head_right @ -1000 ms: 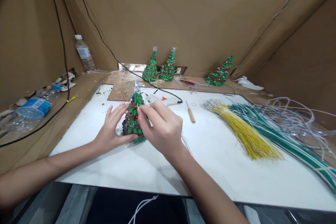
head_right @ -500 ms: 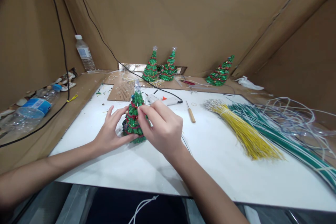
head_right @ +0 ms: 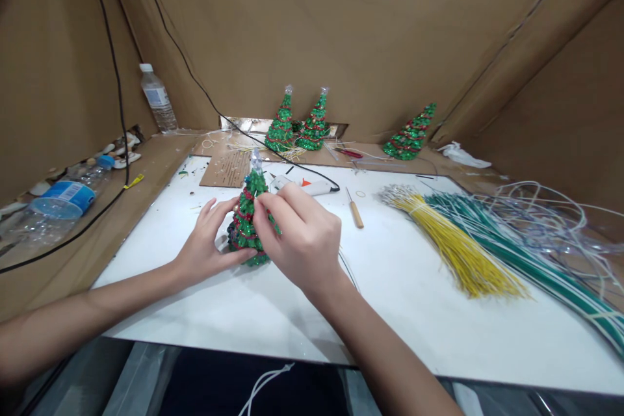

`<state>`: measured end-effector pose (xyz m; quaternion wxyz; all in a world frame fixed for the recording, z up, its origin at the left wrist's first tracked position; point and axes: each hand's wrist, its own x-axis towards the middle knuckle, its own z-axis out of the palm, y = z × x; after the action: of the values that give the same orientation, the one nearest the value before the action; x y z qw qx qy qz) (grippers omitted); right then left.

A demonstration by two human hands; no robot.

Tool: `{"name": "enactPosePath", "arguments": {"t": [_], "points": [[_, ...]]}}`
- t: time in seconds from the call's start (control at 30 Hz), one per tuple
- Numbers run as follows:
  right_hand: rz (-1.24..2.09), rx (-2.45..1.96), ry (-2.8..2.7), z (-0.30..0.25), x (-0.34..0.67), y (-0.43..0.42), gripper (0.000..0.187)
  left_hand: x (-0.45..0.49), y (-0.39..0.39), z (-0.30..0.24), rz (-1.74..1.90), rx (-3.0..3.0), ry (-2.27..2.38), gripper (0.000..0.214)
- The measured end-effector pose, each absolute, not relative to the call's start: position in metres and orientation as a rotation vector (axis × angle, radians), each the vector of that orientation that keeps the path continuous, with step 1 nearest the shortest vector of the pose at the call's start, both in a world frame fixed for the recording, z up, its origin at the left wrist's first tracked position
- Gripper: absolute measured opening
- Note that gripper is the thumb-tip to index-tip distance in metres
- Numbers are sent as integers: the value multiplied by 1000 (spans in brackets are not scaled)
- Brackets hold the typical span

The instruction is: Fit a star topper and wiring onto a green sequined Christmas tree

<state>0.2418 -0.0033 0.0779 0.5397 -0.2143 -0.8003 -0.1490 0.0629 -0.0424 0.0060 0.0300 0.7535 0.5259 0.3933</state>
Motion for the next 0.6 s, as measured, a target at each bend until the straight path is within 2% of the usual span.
{"name": "enactPosePath", "arguments": {"t": [0.3, 0.6], "points": [[-293, -539, -1845, 78, 237, -4, 7, 62, -42, 6, 1213, 2316, 1628, 80], [-409, -519, -1863, 75, 235, -3, 7, 63, -42, 5, 1229, 2306, 1623, 81]]}}
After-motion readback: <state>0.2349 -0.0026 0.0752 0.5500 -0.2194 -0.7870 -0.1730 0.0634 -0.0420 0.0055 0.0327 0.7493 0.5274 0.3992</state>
